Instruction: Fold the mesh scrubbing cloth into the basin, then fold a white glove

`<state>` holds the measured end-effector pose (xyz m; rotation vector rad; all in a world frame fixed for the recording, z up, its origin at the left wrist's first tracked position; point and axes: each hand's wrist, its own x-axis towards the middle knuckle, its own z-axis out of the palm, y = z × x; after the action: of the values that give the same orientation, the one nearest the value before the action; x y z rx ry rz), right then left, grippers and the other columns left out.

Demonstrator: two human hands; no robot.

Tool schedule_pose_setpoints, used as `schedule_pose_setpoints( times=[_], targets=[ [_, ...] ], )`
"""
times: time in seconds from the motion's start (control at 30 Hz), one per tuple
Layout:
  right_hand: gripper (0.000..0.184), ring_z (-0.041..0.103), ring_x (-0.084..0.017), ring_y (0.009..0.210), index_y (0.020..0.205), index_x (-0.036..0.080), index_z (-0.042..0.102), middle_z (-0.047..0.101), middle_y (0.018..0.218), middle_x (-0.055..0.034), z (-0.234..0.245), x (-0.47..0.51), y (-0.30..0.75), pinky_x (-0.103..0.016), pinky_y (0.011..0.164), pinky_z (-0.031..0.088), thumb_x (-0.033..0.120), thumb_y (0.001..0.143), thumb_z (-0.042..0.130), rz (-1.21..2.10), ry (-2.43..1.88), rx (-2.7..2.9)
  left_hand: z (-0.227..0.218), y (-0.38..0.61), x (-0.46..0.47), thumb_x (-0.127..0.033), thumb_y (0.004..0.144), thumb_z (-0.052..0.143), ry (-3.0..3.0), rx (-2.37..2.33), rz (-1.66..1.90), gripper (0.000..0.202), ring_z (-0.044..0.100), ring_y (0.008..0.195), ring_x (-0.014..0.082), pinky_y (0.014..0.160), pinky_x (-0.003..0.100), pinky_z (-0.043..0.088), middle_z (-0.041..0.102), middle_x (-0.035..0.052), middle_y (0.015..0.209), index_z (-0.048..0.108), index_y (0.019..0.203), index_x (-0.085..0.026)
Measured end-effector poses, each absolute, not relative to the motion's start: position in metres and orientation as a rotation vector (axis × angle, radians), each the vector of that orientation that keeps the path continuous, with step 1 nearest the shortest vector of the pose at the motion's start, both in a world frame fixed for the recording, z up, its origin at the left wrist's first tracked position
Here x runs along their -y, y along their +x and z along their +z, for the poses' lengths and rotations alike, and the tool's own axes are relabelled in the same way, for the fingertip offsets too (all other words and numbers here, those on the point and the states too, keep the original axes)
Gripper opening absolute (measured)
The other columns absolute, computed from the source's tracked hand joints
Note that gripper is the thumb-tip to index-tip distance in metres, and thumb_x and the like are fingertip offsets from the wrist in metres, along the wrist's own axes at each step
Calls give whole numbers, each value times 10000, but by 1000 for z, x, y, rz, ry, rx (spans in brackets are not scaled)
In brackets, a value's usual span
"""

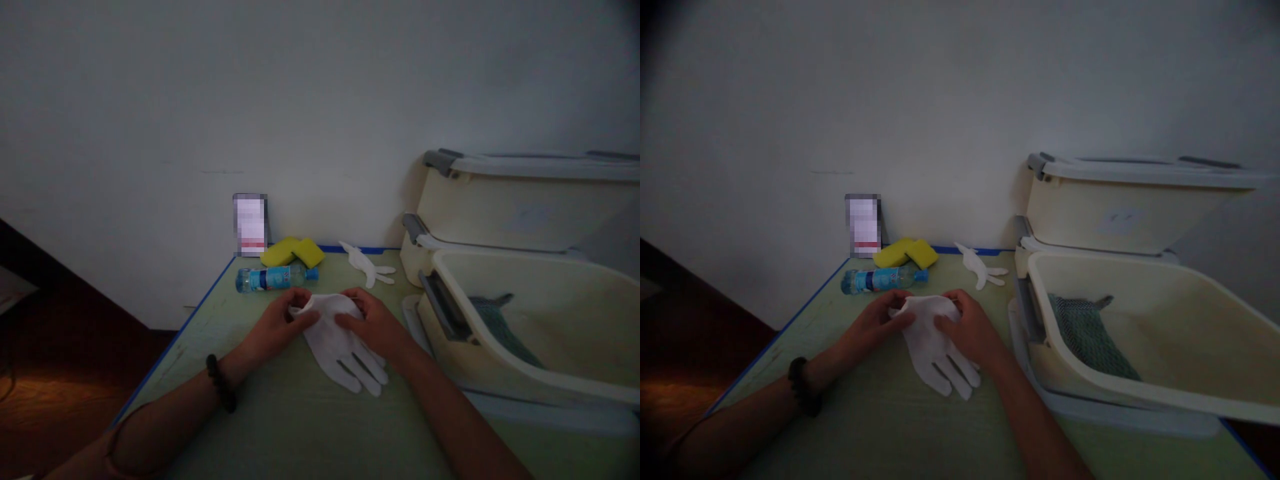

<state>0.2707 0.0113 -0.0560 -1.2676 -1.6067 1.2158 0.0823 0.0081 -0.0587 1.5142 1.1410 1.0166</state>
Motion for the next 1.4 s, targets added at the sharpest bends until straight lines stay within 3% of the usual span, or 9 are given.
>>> schedule_pose_setpoints(
  times=[0.1, 0.23, 0.4, 0.6, 0.77, 0.83, 1.07, 1.4],
  targets=[
    [308, 597, -155, 695, 985, 192, 536, 642, 873, -40, -53, -6, 271, -281, 591, 462, 176, 685, 601, 1244, -1289, 1719, -59, 79, -10, -356, 708, 619, 1647, -1264, 964, 252, 545, 637, 165, 541, 252, 425, 576, 4, 705, 571, 891, -189],
    [398, 600, -191, 762, 1051, 180, 536, 636, 887, -68, -52, -3, 271, -335, 680, 452, 193, 667, 644, 954, -1473, 1836, -57, 70, -16, -381, 744, 573, 1792, -1325, 799, 222, 486, 494, 130, 438, 219, 345, 503, -28, 549, 608, 817, -175],
    [136, 569, -228, 837, 834, 177, 601, 602, 864, -78, -53, -8, 273, -370, 764, 419, 153, 700, 597, 531, -1546, 2044, -55, 66, -19, -367, 774, 539, 1726, -1207, 722, 206, 532, 550, 134, 468, 217, 371, 551, -9, 618, 561, 825, -168],
    [209, 521, -167, 837, 776, 182, 543, 531, 864, -38, -49, -9, 277, -290, 764, 400, 19, 648, 517, 464, -1417, 2118, -55, 68, -17, -280, 692, 623, 1780, -1212, 642, 174, 490, 534, 115, 486, 216, 377, 495, -49, 596, 527, 793, -175],
    [220, 464, -134, 653, 815, 179, 536, 495, 689, 17, -45, -6, 278, -244, 594, 342, 54, 634, 534, 542, -1409, 2192, -61, 66, -21, -152, 662, 596, 1770, -1119, 749, 134, 569, 763, 156, 712, 293, 453, 588, 12, 799, 472, 709, -174],
    [209, 444, -128, 606, 848, 186, 556, 470, 628, 34, -43, -6, 278, -238, 570, 321, 78, 670, 533, 539, -1426, 2178, -64, 65, -22, -146, 679, 580, 1747, -1100, 771, 139, 575, 786, 160, 724, 306, 459, 600, 23, 836, 449, 712, -178],
    [385, 495, -145, 758, 874, 182, 628, 573, 769, -19, -38, -8, 277, -260, 709, 362, -45, 630, 435, 394, -1260, 2232, -66, 61, -26, -136, 727, 555, 1701, -1040, 856, 91, 591, 866, 164, 774, 328, 462, 620, 39, 931, 490, 778, -174],
    [337, 506, -140, 700, 994, 205, 645, 609, 766, -25, -36, 0, 276, -258, 690, 351, 97, 694, 535, 528, -1119, 2606, -60, 53, -28, -84, 719, 496, 1792, -909, 722, 176, 542, 1045, 206, 876, 362, 415, 588, 83, 1104, 592, 841, -165]
  ],
)
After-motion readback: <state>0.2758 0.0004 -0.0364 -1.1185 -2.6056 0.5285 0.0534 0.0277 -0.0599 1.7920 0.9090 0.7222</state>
